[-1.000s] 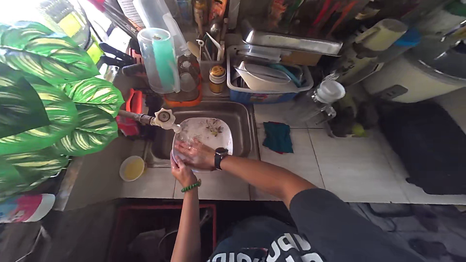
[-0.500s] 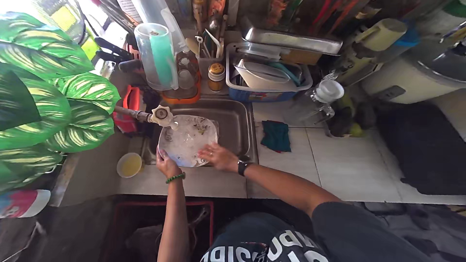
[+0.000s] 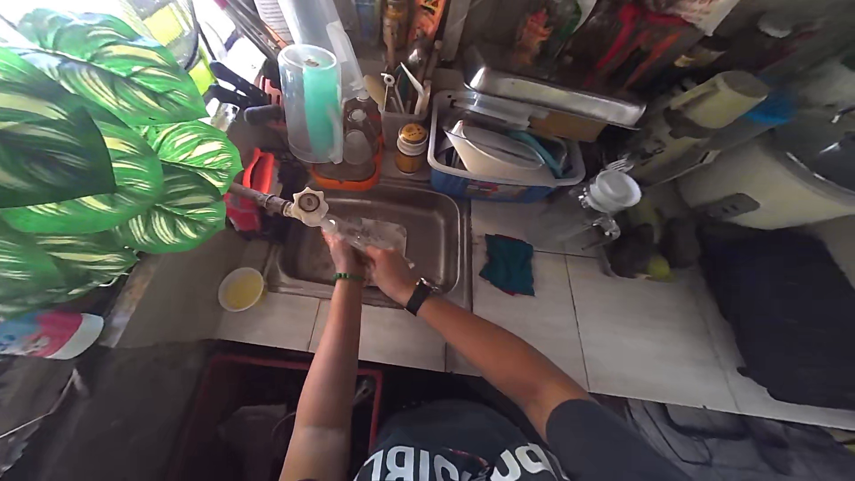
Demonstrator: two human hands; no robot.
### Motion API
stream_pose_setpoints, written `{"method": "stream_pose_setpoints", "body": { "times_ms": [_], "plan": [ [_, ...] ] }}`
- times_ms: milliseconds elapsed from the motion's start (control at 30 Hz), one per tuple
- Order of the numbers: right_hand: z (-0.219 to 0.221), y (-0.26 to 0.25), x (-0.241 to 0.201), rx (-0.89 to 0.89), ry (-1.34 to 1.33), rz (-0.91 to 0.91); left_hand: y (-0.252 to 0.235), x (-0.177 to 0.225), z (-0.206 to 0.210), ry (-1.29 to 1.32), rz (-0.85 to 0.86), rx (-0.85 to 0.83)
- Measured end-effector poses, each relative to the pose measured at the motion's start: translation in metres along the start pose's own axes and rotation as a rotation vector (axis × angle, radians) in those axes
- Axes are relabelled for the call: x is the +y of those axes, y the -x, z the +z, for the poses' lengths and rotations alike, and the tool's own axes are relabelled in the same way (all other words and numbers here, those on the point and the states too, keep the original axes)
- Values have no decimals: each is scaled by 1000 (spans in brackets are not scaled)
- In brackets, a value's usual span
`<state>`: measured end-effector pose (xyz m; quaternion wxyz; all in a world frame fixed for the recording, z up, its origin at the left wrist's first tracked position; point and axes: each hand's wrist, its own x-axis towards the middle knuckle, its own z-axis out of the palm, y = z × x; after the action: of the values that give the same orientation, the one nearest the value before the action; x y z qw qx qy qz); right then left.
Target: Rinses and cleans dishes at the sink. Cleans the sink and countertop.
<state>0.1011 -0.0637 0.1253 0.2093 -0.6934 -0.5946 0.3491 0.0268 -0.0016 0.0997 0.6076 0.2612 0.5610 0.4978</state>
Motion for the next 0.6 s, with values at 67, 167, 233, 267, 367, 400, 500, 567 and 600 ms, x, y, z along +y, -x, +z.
{"method": "stream_pose_setpoints", "body": {
  "times_ms": [67, 167, 233, 267, 367, 400, 500, 567, 600],
  "plan": [
    [0, -4, -11, -49, 50, 1, -6, 5, -4, -151, -32, 66],
    [2, -18, -28, -65, 82, -23, -25, 10, -16, -438, -26, 107],
    [-3, -26, -40, -48, 60, -35, -7, 19, -14, -462, 18, 101],
    [-5, -28, -45, -31, 53, -39, 7, 17, -12, -312, 41, 102],
    [1, -29, -50, 49, 59, -86, 17, -9, -13, 119, 87, 61],
    [2, -27, -50, 45, 65, -87, 16, -11, -15, 87, 109, 55],
    [1, -22, -48, 11, 46, -68, -9, -11, -21, -241, 192, 62],
    [1, -17, -42, 38, 16, -53, -13, -6, -21, -410, 197, 58],
    [-2, -15, -39, 62, -2, -39, -11, -12, -17, -322, 213, 12]
  ]
}}
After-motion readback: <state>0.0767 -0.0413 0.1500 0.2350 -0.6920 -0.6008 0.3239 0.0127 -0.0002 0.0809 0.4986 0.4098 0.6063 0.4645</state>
